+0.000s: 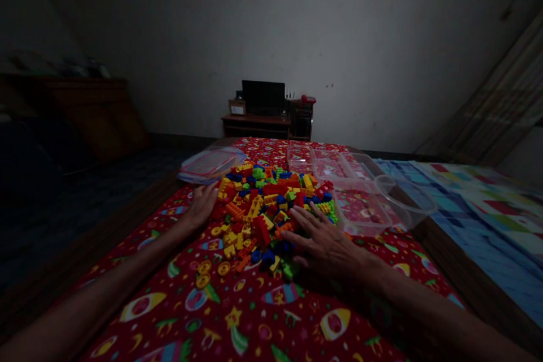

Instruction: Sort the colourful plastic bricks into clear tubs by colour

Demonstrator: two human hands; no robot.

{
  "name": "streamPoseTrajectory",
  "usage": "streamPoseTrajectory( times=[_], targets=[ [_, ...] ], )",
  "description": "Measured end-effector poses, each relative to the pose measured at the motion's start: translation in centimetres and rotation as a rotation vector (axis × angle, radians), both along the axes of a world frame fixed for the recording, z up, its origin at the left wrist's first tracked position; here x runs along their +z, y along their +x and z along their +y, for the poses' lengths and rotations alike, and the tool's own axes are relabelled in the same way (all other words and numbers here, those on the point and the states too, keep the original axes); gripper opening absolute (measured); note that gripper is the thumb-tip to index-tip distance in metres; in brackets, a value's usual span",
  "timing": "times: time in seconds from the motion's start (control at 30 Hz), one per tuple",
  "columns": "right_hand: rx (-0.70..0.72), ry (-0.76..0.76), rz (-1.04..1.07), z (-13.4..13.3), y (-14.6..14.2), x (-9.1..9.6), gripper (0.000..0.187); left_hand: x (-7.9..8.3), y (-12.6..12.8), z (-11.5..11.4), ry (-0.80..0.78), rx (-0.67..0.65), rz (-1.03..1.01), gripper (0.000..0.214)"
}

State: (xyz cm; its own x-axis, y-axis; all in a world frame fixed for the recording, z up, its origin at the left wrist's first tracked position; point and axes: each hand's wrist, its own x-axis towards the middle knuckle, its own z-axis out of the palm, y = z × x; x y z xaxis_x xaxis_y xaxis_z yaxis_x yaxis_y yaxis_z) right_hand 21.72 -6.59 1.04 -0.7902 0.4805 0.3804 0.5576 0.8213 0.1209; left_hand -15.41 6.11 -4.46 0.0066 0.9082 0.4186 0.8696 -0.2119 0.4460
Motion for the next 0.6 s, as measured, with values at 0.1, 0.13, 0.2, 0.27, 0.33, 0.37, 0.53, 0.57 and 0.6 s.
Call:
streamPoseTrajectory(
  times=[0.1,0.13,0.2,0.27,0.33,0.37,0.53,0.57,0.6],
  targets=[
    [0.008,-0.023,0.107,1.1,-0.6,1.1,0.043,0.4,2.5,-0.6,0.006,-0.033,-0.032,0.048],
    [0.027,-0.036,0.158,1.5,-0.8,1.6,0.042,0.6,3.4,-1.0,0.007,-0.053,-0.041,0.047],
    [0.068,-0.073,0.270,2.8,-1.4,3.1,0.037,1.1,5.3,-2.2,0.019,-0.113,-0.091,0.046],
    [0.083,-0.129,0.376,4.9,-2.5,5.0,0.034,1.8,7.2,-3.2,0.050,-0.208,-0.115,0.046],
    [0.055,-0.208,0.425,7.9,-4.3,7.0,0.035,2.7,8.7,-3.9,0.079,-0.314,-0.094,0.047],
    [0.025,-0.251,0.401,9.7,-5.4,7.9,0.036,3.1,9.2,-4.1,0.092,-0.359,-0.078,0.048],
    [-0.104,-0.381,0.159,18.5,-11.8,10.4,0.044,4.3,9.0,-4.0,0.167,-0.432,-0.024,0.045],
    [-0.082,-0.392,0.134,19.6,-12.7,10.5,0.045,4.2,8.4,-3.9,0.179,-0.405,-0.038,0.045],
    [-0.043,-0.386,0.121,20.3,-13.2,10.4,0.047,3.9,7.5,-3.8,0.186,-0.357,-0.065,0.045]
  ],
)
